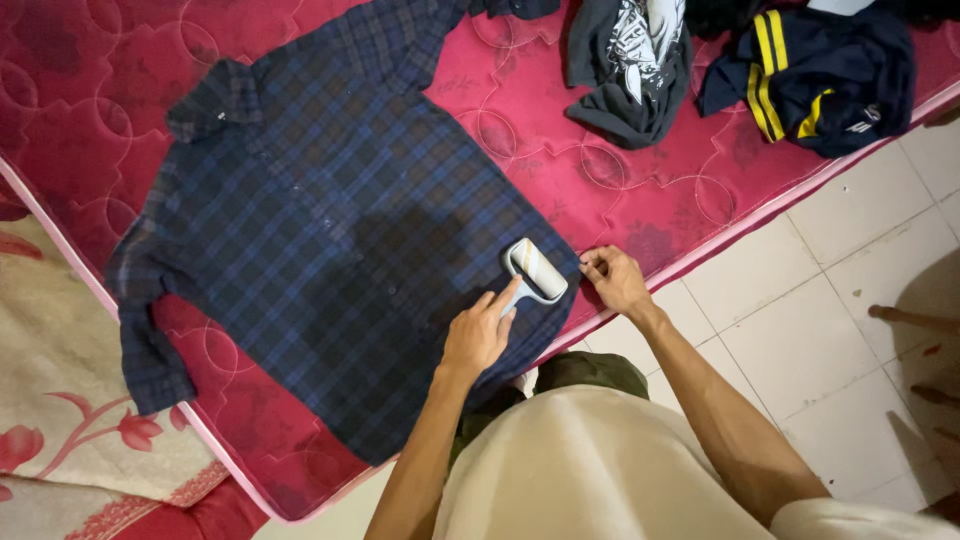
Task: The person lays a dark plaid shirt flat on a red mattress, smooths it out, and buttons the collar. They then use a lint roller to clean the surface of the shirt, rolling it repeatedly across the fabric to remove lint.
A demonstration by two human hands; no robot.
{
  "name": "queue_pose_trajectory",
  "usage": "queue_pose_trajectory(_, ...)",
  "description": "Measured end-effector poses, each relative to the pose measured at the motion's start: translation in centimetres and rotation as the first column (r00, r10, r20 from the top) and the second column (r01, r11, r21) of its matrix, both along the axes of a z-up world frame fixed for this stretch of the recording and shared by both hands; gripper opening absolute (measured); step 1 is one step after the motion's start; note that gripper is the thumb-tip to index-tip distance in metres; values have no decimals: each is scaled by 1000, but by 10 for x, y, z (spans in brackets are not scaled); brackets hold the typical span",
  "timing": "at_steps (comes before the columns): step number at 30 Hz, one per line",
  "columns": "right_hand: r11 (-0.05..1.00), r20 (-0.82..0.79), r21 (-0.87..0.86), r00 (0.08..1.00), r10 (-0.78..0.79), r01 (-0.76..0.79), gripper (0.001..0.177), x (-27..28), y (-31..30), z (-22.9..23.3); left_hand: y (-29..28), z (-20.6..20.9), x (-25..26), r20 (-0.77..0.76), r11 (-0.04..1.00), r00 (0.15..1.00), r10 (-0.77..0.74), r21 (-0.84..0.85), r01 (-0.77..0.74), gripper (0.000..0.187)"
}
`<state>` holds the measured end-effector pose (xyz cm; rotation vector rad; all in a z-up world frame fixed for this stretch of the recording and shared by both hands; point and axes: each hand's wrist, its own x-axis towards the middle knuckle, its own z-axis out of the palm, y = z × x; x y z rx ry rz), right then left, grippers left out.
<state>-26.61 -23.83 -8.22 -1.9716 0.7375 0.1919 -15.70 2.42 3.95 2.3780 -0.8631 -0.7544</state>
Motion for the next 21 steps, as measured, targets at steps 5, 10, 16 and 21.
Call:
queue_pose_trajectory(5,999,-14,-32,999,-44,44,19,-3,9,5,-17,-20,4,8,999,1000,-15,31,14,59)
queue_pose_trajectory(10,989,14,-91,993,-116,117,19,-6,19,8,-42,-26,10,5,999,1000,-19,38,18,58)
queue_pose_trajectory(16,987,24,-49,988,-153,154,18,-11,20,4,-38,-8,12,-53,999,998,-33,19,34,57)
queue_pose_trajectory(21,972,58,39,970,-235,233,22,-17,19,-2,-20,1,0,64,986,998,30,-163,-20,58)
